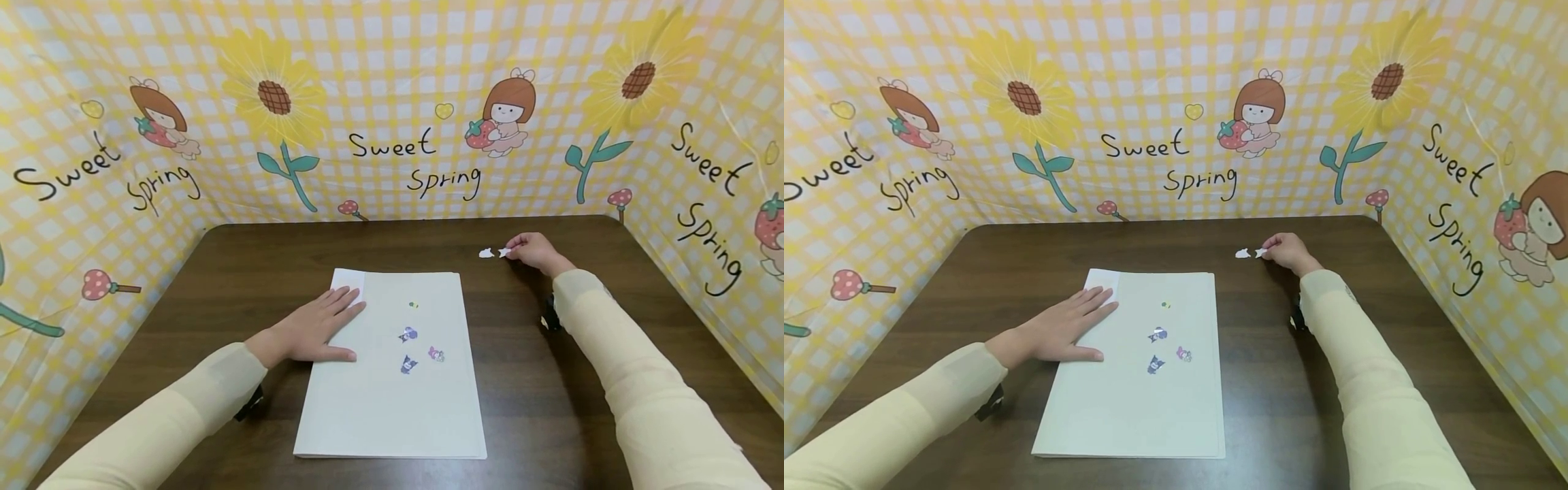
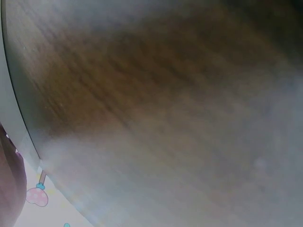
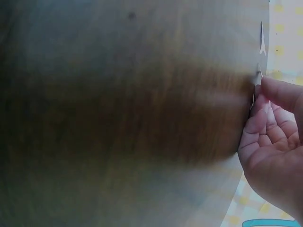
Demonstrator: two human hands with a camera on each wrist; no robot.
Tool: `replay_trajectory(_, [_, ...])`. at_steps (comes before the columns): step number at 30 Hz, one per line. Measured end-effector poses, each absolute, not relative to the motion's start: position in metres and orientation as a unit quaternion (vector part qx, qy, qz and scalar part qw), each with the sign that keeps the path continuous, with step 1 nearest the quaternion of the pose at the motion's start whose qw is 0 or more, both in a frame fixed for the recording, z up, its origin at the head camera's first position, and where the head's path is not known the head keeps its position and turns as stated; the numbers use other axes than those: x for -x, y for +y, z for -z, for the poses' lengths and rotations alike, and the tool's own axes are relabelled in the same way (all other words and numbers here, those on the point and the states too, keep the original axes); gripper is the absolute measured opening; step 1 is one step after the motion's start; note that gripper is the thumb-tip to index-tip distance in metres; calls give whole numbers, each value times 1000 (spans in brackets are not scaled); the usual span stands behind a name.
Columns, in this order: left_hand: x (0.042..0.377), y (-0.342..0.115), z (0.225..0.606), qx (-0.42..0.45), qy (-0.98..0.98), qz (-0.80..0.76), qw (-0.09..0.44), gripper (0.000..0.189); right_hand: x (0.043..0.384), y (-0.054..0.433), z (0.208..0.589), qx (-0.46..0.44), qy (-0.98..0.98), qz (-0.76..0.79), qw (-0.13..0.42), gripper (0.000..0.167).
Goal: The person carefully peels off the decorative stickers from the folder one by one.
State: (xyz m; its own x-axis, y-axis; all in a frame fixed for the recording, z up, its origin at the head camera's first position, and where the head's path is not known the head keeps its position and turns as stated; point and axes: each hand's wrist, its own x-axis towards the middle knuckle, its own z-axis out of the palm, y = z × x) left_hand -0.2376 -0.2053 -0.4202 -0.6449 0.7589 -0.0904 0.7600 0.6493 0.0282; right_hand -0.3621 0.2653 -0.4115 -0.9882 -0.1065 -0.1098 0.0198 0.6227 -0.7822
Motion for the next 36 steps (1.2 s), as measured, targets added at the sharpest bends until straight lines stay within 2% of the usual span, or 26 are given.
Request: replay_trajectory(36, [237,-206,419,-417,908,9,50,100,359,261,411,25,918,392,63,21])
